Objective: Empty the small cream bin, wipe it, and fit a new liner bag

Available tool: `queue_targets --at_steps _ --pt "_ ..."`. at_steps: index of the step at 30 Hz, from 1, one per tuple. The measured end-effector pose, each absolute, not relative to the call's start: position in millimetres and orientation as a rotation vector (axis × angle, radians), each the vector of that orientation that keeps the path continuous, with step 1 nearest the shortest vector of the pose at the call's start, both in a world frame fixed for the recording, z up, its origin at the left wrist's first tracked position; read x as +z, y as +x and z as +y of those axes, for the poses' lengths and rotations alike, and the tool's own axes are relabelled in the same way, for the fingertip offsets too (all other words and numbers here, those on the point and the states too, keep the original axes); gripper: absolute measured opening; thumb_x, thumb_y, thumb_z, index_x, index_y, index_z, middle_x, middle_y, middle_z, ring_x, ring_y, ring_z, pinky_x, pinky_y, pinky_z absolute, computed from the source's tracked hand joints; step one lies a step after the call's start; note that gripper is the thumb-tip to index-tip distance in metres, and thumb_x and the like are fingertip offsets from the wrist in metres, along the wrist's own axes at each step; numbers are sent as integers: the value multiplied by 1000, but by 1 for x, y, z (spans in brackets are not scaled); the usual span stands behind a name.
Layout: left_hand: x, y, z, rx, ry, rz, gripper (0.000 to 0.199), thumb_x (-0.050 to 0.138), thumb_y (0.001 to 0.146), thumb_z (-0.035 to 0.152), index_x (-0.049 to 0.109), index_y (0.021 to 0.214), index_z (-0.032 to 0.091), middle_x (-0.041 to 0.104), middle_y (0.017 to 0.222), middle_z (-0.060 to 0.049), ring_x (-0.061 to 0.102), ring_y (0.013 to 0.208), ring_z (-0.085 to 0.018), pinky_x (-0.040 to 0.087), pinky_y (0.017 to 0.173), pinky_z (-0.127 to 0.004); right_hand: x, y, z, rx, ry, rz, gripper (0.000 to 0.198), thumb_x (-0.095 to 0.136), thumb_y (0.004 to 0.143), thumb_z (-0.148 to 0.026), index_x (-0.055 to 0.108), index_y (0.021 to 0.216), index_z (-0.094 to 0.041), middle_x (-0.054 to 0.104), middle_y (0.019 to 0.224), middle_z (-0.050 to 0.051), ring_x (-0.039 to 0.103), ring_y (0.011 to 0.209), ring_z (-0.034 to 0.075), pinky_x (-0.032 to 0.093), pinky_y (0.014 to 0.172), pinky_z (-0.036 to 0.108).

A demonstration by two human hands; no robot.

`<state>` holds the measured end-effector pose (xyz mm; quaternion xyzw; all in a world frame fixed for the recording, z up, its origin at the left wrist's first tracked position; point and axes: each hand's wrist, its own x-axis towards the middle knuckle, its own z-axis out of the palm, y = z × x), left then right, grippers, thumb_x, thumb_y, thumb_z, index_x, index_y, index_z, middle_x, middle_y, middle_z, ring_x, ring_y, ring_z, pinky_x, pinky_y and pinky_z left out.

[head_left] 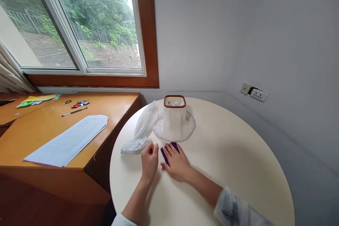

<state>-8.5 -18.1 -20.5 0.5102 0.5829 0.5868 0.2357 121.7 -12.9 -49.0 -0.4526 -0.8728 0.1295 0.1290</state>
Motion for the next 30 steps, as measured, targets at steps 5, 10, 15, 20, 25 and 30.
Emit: queue_targets --at_steps 5,10,15,20,25,30 --pt "-31 -11 -13 1638 1406 1623 36 46 80 34 23 55 21 23 53 6 26 49 -10 27 48 -22 -53 79 30 313 -1512 -2392 57 30 89 -42 28 138 -13 28 144 13 17 135 26 10 107 50" --pt "-34 -13 -10 1650 1424 1651 35 45 80 32 23 54 21 23 53 7 26 49 -10 27 48 -22 -46 81 24 285 -1469 -2315 53 24 92 -39 29 137 -12 32 143 11 23 133 22 13 109 43" --pt "-35 -12 -14 1633 1469 1694 35 44 82 33 22 56 21 22 53 7 26 50 -10 27 49 -23 -46 113 -13 298 -1247 -2263 43 25 93 -31 42 130 -17 41 138 6 32 128 16 20 108 36" --pt "-31 1 -35 1483 1666 1618 35 46 82 32 30 53 20 29 51 6 31 50 -10 29 50 -23 -47 180 -51 214 -1233 -2350 43 29 91 -26 40 132 -16 40 138 7 31 129 19 22 108 41" --pt "-17 20 -60 875 2269 1261 30 44 86 33 54 111 20 58 113 -10 53 103 -22 42 88 -34 -46 260 -69 65 -1327 -2522 52 31 91 -37 27 140 -18 25 146 8 19 135 23 14 109 46" --pt "-20 32 -70 331 2600 1026 69 37 87 50 6 143 23 13 149 -8 12 136 -29 12 109 -52 -47 304 -80 113 -1384 -2672 62 31 89 -49 9 143 -26 9 149 5 10 136 27 13 108 50"
